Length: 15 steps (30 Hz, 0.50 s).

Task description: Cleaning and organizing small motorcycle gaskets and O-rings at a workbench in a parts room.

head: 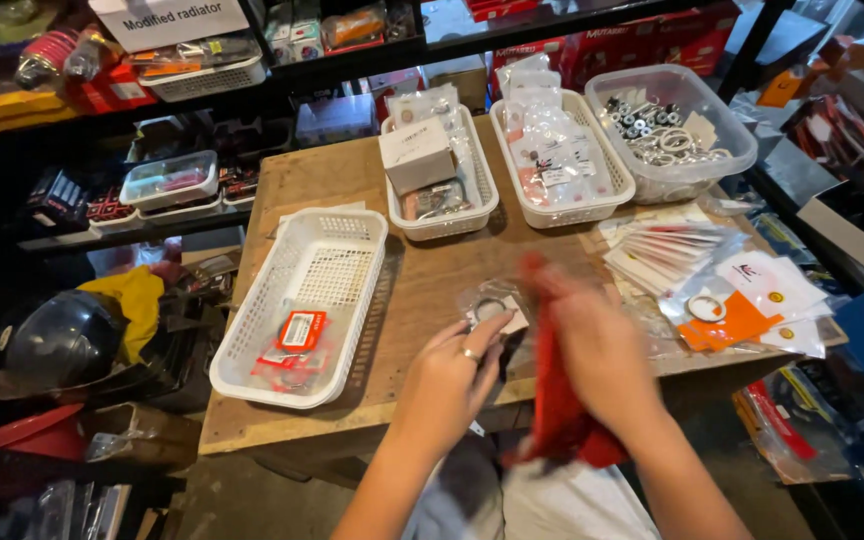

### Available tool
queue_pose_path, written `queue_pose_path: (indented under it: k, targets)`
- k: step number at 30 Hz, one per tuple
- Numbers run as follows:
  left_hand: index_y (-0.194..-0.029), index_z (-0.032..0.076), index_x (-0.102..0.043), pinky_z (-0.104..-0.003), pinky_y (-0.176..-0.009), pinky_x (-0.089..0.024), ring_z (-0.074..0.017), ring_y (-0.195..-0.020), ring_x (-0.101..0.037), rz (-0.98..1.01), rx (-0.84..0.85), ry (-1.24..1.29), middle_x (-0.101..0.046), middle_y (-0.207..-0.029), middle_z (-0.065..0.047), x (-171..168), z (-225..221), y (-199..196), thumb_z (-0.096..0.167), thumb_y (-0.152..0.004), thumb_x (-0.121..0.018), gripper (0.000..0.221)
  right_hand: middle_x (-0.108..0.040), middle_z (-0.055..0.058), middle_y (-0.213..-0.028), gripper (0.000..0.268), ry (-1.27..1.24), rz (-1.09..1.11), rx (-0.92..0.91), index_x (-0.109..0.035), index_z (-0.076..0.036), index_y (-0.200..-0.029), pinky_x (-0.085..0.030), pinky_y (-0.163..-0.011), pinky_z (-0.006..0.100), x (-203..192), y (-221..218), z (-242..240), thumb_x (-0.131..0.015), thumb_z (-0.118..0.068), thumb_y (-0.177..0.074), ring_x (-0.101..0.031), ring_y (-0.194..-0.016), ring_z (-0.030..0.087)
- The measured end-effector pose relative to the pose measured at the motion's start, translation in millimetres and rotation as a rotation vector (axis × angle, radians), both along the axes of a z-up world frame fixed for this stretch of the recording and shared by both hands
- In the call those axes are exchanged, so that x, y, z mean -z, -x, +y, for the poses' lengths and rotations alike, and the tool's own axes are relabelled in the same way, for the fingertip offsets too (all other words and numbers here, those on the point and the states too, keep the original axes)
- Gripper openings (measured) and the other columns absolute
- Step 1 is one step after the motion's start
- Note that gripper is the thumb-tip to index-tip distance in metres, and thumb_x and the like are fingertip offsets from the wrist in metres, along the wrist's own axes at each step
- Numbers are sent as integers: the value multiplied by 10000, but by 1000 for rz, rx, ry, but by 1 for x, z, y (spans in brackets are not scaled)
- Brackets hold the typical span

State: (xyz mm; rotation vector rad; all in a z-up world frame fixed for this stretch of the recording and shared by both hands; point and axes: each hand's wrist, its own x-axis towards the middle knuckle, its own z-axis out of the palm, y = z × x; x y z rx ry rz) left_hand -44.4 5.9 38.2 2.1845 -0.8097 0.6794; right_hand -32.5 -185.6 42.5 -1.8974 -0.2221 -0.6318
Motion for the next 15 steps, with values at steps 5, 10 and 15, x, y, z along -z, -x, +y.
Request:
queue_pose_path:
  k: [5,10,15]
  targets:
    - [-1216,64,-629,-415,-924,-548,-353,-1046,-716,218,-130,-44,-775,-1018,-119,18,-4,-2,17,-715,-716,510,-538,211,-1503,678,810,-23,-216,-533,59,-1403,-321,-1168,445,22,-7,10,-654,-386,-905,-449,-1445,338]
    - [-1238,-1,-578,-375,-869,-545,-293,-949,-735,187,-121,-26,-780,-1032,-115,6,-8,8,56,-885,-636,361,-549,164,-1509,706,897,-48,-201,-530,33,-1412,-342,-1151,456,21,11,1,-640,-427,-888,-450,-1446,331]
    - [-1245,4,-546,-419,-854,-536,-352,-1085,-693,167,-89,-71,-735,-1154,-144,7,-4,15,115,-843,-711,448,-542,173,-1515,695,915,-43,-256,-536,52,-1407,-327,-1154,468,21,-14,-2,-602,-430,-911,-431,-1447,393]
